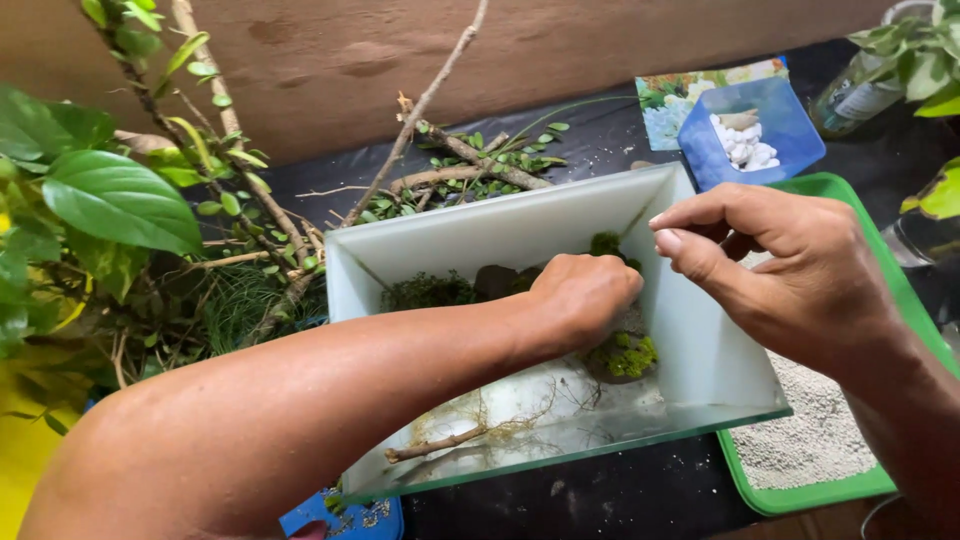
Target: Placing small plants and moss into a glass terrarium to create a decorative arrangement.
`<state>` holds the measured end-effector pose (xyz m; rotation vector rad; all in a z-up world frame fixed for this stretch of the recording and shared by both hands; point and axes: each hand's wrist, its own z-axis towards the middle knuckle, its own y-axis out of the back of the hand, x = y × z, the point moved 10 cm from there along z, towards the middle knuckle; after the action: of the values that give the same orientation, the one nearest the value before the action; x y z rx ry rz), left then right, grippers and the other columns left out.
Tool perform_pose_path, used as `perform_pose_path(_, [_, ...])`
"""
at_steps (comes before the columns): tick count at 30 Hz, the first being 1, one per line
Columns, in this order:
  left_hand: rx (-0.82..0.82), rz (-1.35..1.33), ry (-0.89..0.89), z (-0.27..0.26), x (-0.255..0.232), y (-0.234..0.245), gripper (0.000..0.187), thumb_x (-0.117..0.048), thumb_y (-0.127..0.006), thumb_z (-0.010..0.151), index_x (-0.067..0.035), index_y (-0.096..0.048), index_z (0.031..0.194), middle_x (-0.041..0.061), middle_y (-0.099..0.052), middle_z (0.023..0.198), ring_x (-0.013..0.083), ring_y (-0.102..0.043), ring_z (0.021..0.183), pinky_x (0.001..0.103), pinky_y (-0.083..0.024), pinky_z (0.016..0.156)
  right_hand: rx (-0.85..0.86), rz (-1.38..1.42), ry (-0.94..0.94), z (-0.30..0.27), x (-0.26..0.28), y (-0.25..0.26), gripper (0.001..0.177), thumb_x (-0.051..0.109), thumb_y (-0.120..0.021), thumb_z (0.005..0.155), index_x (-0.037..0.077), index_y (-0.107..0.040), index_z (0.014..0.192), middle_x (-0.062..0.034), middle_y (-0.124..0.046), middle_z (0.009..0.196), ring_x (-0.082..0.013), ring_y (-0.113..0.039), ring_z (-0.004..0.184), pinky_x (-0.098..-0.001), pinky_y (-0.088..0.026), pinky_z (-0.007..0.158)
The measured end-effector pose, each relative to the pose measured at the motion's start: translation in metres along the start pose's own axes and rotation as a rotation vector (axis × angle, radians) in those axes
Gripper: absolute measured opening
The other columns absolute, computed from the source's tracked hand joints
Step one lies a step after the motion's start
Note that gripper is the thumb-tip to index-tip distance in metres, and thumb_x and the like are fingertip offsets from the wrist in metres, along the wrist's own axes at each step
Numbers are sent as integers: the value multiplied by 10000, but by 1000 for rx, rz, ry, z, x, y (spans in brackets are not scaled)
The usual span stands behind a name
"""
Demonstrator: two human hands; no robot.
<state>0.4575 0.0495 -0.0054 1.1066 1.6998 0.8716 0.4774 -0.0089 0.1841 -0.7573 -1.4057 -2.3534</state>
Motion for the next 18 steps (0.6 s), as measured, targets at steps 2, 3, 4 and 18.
perform_pose_path(2, [6,38,-18,2,-3,-2,174,-44,-525,824,-163,-635,885,59,-721,953,352,-699,847,499,-515,605,2,-5,4,-3,-3,1,74,83,-746,960,27,-770,1002,-42,-758,898,-116,-597,645,-255,-504,642])
perform_pose_path(3, [6,76,-33,2,-4,-2,191,-32,-534,814,-167,-652,880,50,-722,950,349,-702,845,493,-522,606,5,-12,15,-4,-3,1,75,82,-745,958,29,-771,1004,-40,-764,904,-116,-607,652,-259,-511,648])
perform_pose_path(4, [10,76,-31,3,-4,-2,191,-32,-534,814,-167,-652,880,50,-722,950,349,-702,845,493,-522,606,5,-9,13,-5,-4,1,75,82,-745,958,29,-771,1004,-40,-764,904,-116,-607,652,-259,-511,648])
perform_pose_path(18, [-58,438,-296,28,-24,-40,260,-37,-572,920,-221,-729,826,-37,-707,825,243,-736,716,415,-541,504,27,50,74,-11,3,-5,76,66,-729,928,8,-758,967,-59,-755,859,-119,-629,640,-255,-506,645])
